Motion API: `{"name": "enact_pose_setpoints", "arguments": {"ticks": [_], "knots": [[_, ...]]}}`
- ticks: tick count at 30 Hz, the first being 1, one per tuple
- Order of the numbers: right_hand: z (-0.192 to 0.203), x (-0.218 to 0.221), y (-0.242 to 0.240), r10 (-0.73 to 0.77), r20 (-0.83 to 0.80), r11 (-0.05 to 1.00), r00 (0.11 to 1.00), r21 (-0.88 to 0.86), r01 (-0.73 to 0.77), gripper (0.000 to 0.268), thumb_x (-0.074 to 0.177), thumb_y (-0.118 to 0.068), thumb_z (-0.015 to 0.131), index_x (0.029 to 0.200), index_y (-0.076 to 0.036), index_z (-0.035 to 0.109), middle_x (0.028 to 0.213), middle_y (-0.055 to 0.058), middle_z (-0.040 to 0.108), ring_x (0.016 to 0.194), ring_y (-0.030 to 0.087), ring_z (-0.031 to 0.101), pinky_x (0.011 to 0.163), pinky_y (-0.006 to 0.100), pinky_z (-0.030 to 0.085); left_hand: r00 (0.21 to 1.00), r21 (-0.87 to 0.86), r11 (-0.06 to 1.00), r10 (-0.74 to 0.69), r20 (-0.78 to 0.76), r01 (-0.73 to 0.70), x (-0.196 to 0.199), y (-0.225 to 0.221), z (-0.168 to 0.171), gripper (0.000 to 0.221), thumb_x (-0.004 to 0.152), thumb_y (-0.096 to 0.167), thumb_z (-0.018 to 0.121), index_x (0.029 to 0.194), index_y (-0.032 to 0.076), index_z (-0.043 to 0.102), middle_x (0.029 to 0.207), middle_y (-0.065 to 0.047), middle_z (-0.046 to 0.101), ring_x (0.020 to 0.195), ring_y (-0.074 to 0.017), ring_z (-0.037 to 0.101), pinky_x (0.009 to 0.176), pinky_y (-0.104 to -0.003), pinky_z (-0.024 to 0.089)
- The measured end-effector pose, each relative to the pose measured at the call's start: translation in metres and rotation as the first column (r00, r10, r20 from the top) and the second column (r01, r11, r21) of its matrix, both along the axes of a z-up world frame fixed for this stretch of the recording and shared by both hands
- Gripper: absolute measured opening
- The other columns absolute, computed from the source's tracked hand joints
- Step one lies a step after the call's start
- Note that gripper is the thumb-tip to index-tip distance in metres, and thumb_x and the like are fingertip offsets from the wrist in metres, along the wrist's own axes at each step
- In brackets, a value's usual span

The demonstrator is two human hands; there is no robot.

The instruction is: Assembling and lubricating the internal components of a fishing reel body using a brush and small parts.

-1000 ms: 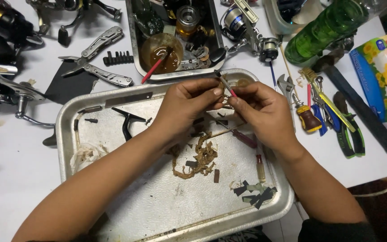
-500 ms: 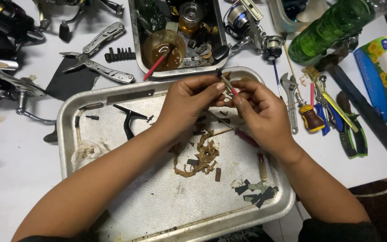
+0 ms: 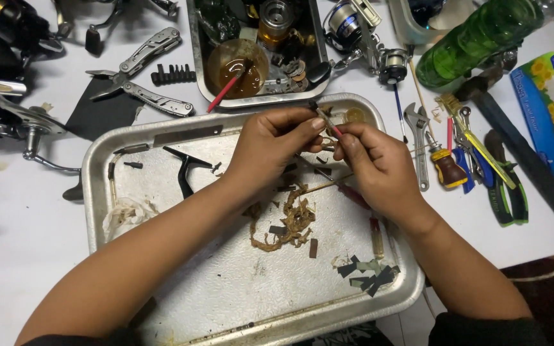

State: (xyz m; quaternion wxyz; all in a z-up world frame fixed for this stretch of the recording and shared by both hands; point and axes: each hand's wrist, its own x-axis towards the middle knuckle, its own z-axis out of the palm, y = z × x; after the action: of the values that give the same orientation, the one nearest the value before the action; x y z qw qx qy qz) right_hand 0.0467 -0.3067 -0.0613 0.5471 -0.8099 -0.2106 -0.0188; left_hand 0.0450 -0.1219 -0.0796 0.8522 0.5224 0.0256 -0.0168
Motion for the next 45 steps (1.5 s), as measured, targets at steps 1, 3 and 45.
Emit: {"name": "enact_pose_setpoints", "arguments": {"ticks": [1,3,45], "knots": [[0.001,-0.001,0.000,0.011,-0.022,1.000,1.000,0.023,-0.011,0.021,0.106,-0.005,0.053,0.116,0.004,0.070,0.072,0.013,0.069,0.060,0.014,0.052,0.057,0.027,0.046,1.000,-0.007,1.000,0.001,0.005,-0.001,0.000,0.000,0.001,0.028,0.088,0.013,0.080,0.107,-0.006,0.073,0.088,-0.018,0.075,0.078,-0.0194,0.074,0.073,-0.033,0.067],[0.002,-0.002,0.001,0.025,-0.044,0.999,0.999,0.046,-0.023,0.022,0.105,-0.004,0.053,0.119,0.005,0.068,0.073,0.013,0.068,0.062,0.014,0.051,0.058,0.027,0.046,1.000,-0.013,1.000,0.003,0.010,-0.003,-0.002,0.000,0.005,0.028,0.088,0.013,0.080,0.107,-0.007,0.073,0.088,-0.018,0.075,0.078,-0.0194,0.074,0.073,-0.033,0.067],[0.012,0.020,-0.048,-0.106,-0.232,0.914,0.967,0.361,0.187,0.017,0.108,0.001,0.055,0.124,0.000,0.057,0.094,0.012,0.057,0.075,0.018,0.060,0.060,0.027,0.059,0.873,0.839,0.511,-0.305,0.380,-0.187,-0.009,0.059,0.070,0.009,0.089,0.003,0.070,0.096,0.007,0.074,0.077,-0.001,0.071,0.066,-0.0087,0.059,0.060,-0.025,0.048]]}}
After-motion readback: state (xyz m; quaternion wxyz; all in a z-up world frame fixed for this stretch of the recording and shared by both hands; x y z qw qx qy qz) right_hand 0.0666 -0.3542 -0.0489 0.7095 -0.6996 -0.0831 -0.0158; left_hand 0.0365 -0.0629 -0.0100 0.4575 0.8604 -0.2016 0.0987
